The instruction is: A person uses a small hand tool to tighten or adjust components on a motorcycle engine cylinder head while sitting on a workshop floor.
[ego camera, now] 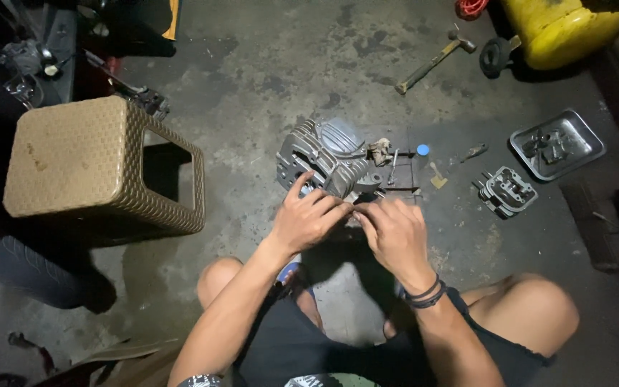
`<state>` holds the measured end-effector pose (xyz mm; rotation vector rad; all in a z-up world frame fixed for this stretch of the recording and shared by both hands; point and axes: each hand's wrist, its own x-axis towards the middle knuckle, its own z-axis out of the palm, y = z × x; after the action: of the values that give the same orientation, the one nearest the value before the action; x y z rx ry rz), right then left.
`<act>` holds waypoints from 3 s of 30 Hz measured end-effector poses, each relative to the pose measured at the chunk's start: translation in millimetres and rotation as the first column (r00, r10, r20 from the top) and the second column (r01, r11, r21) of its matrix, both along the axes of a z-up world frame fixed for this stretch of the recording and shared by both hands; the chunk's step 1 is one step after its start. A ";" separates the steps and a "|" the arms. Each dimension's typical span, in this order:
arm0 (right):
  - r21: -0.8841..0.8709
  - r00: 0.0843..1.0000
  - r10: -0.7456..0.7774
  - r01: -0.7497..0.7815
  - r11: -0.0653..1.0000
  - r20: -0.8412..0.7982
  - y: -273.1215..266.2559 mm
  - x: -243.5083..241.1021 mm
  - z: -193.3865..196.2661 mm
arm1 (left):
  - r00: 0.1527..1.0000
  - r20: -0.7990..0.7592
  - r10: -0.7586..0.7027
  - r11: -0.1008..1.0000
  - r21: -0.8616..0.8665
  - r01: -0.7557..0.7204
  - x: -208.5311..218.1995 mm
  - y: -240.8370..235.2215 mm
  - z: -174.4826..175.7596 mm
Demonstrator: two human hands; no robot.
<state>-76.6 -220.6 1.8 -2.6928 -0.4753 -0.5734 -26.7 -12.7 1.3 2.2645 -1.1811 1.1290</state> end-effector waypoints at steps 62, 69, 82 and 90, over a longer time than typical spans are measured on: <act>0.182 0.995 -0.036 0.053 0.982 -0.091 4.7 42.9 13.6 | 0.369 -0.927 -0.063 0.609 -0.329 -0.722 37.2 7.1 32.8; 0.217 0.999 -0.039 0.045 0.975 -0.032 15.8 42.6 23.3 | 0.255 -0.965 -0.054 0.666 -0.225 -0.711 58.2 1.1 3.5; 0.023 0.994 -0.087 0.089 0.996 -0.070 32.8 44.9 38.8 | 0.316 -0.949 0.012 0.664 -0.228 -0.712 52.2 -5.8 4.8; -0.001 0.988 -0.101 0.102 0.995 -0.120 33.3 47.6 28.7 | 0.317 -0.949 0.004 0.666 -0.234 -0.709 56.7 -6.4 -0.1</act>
<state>-29.0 -187.3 30.5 -2.7392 -0.3054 -0.4354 30.0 -19.1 1.2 2.0305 0.2581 0.1173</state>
